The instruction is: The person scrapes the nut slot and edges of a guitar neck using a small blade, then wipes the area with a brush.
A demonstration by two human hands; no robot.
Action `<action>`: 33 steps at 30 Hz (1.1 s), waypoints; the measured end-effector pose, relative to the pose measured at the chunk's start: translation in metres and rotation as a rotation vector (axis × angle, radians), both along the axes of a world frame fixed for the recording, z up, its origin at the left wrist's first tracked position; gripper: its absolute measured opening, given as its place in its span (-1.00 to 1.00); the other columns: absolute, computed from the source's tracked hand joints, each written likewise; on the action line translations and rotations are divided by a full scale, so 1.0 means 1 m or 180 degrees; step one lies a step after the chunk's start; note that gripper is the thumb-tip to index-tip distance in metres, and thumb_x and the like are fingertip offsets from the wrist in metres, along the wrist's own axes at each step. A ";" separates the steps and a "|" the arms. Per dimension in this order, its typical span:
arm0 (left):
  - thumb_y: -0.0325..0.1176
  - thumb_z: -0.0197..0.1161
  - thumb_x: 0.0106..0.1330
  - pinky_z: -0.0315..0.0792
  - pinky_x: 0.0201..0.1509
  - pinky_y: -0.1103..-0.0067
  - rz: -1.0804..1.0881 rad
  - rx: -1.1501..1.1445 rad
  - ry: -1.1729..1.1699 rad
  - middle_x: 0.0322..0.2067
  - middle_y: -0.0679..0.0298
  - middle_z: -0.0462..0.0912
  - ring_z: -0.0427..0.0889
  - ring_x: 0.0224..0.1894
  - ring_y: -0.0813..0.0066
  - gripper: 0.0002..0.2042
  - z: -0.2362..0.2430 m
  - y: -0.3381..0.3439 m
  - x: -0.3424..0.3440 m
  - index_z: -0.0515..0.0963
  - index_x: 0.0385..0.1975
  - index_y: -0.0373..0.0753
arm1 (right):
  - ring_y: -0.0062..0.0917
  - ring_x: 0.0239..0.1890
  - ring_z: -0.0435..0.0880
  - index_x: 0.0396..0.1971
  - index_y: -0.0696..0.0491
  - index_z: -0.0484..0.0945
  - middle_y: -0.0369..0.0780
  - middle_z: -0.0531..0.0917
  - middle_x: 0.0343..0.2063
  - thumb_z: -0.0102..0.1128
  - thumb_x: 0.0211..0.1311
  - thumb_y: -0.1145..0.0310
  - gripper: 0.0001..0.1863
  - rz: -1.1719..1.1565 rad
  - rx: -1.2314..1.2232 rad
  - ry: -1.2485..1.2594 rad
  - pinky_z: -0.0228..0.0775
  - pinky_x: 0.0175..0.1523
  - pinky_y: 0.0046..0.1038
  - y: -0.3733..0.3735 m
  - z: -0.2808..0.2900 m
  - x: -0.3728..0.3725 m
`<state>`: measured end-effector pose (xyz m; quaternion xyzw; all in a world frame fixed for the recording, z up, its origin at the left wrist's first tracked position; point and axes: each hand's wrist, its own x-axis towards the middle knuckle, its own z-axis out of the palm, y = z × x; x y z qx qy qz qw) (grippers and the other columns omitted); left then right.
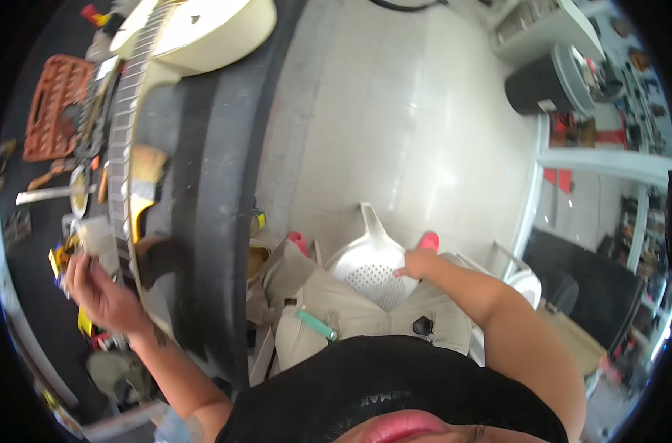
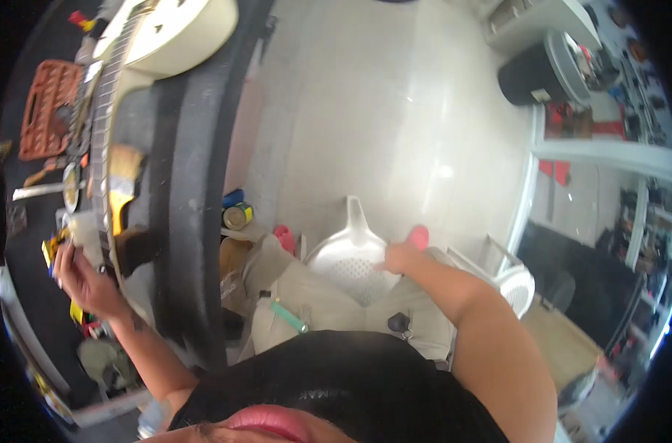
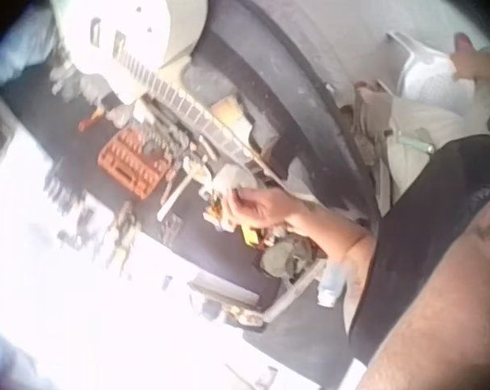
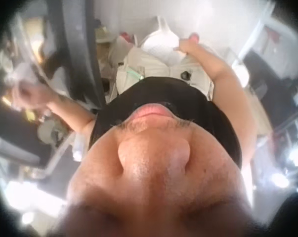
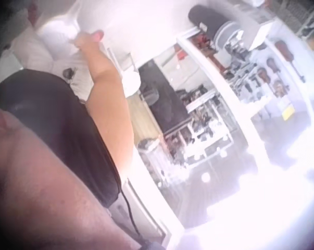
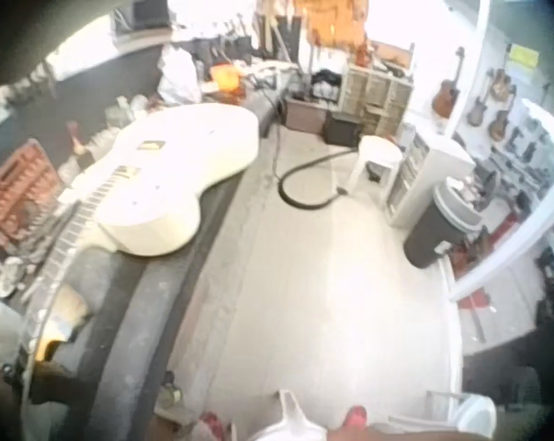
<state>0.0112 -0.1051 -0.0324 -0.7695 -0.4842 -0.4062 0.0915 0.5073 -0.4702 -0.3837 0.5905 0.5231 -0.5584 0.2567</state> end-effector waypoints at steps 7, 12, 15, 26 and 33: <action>-0.59 0.25 0.66 0.59 0.19 0.55 -0.0151 -0.0561 -0.1054 0.05 0.25 0.68 0.69 0.08 0.52 -0.85 -0.016 0.027 0.000 0.68 0.10 -0.41 | -0.03 0.12 0.87 0.04 0.09 0.90 0.04 0.88 0.08 0.29 0.47 -0.07 -0.47 0.0210 0.0721 0.0174 0.65 0.22 -0.01 -0.069 -0.148 -0.011; -0.50 0.30 0.67 0.58 0.18 0.57 -0.0534 -0.0902 -0.1911 -0.10 0.32 0.74 0.73 -0.05 0.57 -0.86 -0.014 0.022 0.003 0.69 0.09 -0.35 | -0.03 0.05 0.87 0.10 0.05 0.86 0.04 0.89 -0.05 0.37 0.35 0.11 -0.55 0.0950 0.0381 -0.0128 0.69 0.17 -0.03 0.095 -0.076 -0.012; -0.47 0.31 0.68 0.64 0.19 0.51 -0.0843 -0.1337 -0.2202 -0.08 0.31 0.75 0.75 -0.03 0.54 -0.84 -0.018 0.032 -0.006 0.70 0.13 -0.35 | -0.05 -0.22 0.86 -0.10 0.16 0.80 0.06 0.86 -0.28 0.29 0.48 0.25 -0.72 -0.1363 0.3050 -0.0261 0.70 -0.02 -0.06 0.164 -0.025 -0.026; -0.40 0.32 0.67 0.68 0.12 0.29 -0.1729 -0.3015 -0.3607 -0.05 0.30 0.77 0.78 0.02 0.38 -0.87 -0.016 0.049 -0.006 0.69 0.09 -0.19 | 0.11 0.05 0.83 0.33 0.19 0.47 0.07 0.83 -0.05 0.78 0.03 0.08 -0.07 -0.0937 0.4304 0.1682 0.70 0.20 -0.07 0.331 0.268 -0.315; -0.39 0.32 0.66 0.69 -0.04 0.42 -0.1214 -0.2978 -0.4182 -0.15 0.34 0.69 0.71 -0.11 0.49 -0.94 -0.007 0.011 0.024 0.63 -0.01 -0.18 | 0.01 -0.04 0.89 0.13 0.19 0.63 0.08 0.86 -0.11 0.77 -0.08 0.19 -0.24 -0.1089 0.4198 0.1477 0.73 0.11 -0.12 0.310 0.286 -0.303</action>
